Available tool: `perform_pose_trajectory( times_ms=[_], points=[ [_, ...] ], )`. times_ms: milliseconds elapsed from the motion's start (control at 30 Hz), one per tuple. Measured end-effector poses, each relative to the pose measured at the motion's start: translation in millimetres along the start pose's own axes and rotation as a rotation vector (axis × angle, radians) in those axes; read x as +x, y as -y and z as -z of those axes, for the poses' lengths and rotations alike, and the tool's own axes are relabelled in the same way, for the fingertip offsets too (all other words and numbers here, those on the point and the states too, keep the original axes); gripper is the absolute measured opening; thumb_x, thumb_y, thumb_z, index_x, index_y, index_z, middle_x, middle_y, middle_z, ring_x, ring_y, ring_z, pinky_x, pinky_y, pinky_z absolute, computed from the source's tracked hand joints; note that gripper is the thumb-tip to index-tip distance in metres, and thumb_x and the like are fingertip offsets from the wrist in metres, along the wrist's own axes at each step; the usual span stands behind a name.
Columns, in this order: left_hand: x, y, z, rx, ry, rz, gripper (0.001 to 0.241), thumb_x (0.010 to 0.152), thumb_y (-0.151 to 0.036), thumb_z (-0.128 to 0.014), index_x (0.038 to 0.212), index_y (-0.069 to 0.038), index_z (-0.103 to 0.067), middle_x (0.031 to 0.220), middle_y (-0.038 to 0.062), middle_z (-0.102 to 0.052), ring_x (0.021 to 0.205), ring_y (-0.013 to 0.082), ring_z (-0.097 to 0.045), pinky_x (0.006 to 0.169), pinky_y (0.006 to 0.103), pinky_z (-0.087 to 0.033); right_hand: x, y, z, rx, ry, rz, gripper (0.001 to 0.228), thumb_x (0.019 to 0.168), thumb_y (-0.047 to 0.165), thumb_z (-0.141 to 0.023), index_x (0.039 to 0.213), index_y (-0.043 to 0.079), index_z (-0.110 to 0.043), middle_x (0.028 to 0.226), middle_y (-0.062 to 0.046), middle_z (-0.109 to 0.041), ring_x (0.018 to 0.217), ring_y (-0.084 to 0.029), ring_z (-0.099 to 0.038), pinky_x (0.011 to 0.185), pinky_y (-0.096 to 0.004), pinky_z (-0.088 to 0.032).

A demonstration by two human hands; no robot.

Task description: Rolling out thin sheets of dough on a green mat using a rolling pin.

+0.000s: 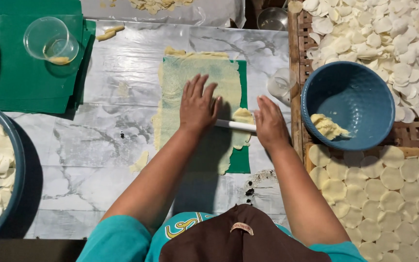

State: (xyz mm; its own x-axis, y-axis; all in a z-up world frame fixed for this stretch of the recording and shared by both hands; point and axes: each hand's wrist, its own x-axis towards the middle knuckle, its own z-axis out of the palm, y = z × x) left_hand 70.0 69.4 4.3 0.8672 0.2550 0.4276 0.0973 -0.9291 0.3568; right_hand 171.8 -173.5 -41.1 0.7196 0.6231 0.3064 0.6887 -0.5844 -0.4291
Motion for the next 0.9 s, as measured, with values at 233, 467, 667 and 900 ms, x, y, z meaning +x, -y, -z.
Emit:
perform_pose_trajectory(
  times_ms=[233,467,667,900],
  points=[
    [-17.7,-20.8,6.0,0.118,0.457,0.175,0.067,0.108,-0.05,-0.027,0.166,-0.015,-0.023,0.173,0.016,-0.013,0.161,0.0318,-0.007,0.128,0.0534,0.0,-17.6,63.4,15.5,-0.373,0.078,-0.118,0.06,0.109,0.038,-0.039,0.157,0.002,-0.038,0.163,-0.027,-0.034,0.153,-0.039,-0.03,0.122,-0.055,-0.022],
    [-75.9,-15.3,2.9,0.132,0.466,0.109,0.064,0.108,-0.045,-0.025,0.164,-0.016,-0.025,0.172,0.011,-0.02,0.158,0.0304,-0.018,0.126,0.0474,-0.014,-70.5,72.7,10.5,-0.373,0.095,-0.075,0.066,0.109,0.043,-0.036,0.158,-0.001,-0.034,0.167,-0.026,-0.027,0.155,-0.038,-0.025,0.124,-0.051,-0.019],
    [-66.8,-13.0,10.9,0.123,0.48,0.131,0.066,0.105,-0.048,-0.031,0.163,-0.017,-0.027,0.173,0.01,-0.017,0.159,0.0307,-0.012,0.125,0.0584,0.0,-54.2,42.2,10.8,-0.195,0.084,-0.083,0.059,0.11,0.04,-0.038,0.154,0.001,-0.044,0.161,-0.023,-0.04,0.15,-0.039,-0.036,0.121,-0.054,-0.027],
    [-39.9,-11.4,-7.4,0.142,0.469,0.24,0.071,0.105,-0.054,-0.025,0.165,-0.018,-0.02,0.173,0.013,-0.013,0.161,0.03,-0.003,0.126,0.0589,0.007,-15.0,60.2,7.8,-0.285,0.216,-0.271,0.064,0.11,0.045,-0.026,0.164,0.01,-0.025,0.172,-0.017,-0.014,0.16,-0.031,-0.01,0.126,-0.059,-0.008]
  ],
)
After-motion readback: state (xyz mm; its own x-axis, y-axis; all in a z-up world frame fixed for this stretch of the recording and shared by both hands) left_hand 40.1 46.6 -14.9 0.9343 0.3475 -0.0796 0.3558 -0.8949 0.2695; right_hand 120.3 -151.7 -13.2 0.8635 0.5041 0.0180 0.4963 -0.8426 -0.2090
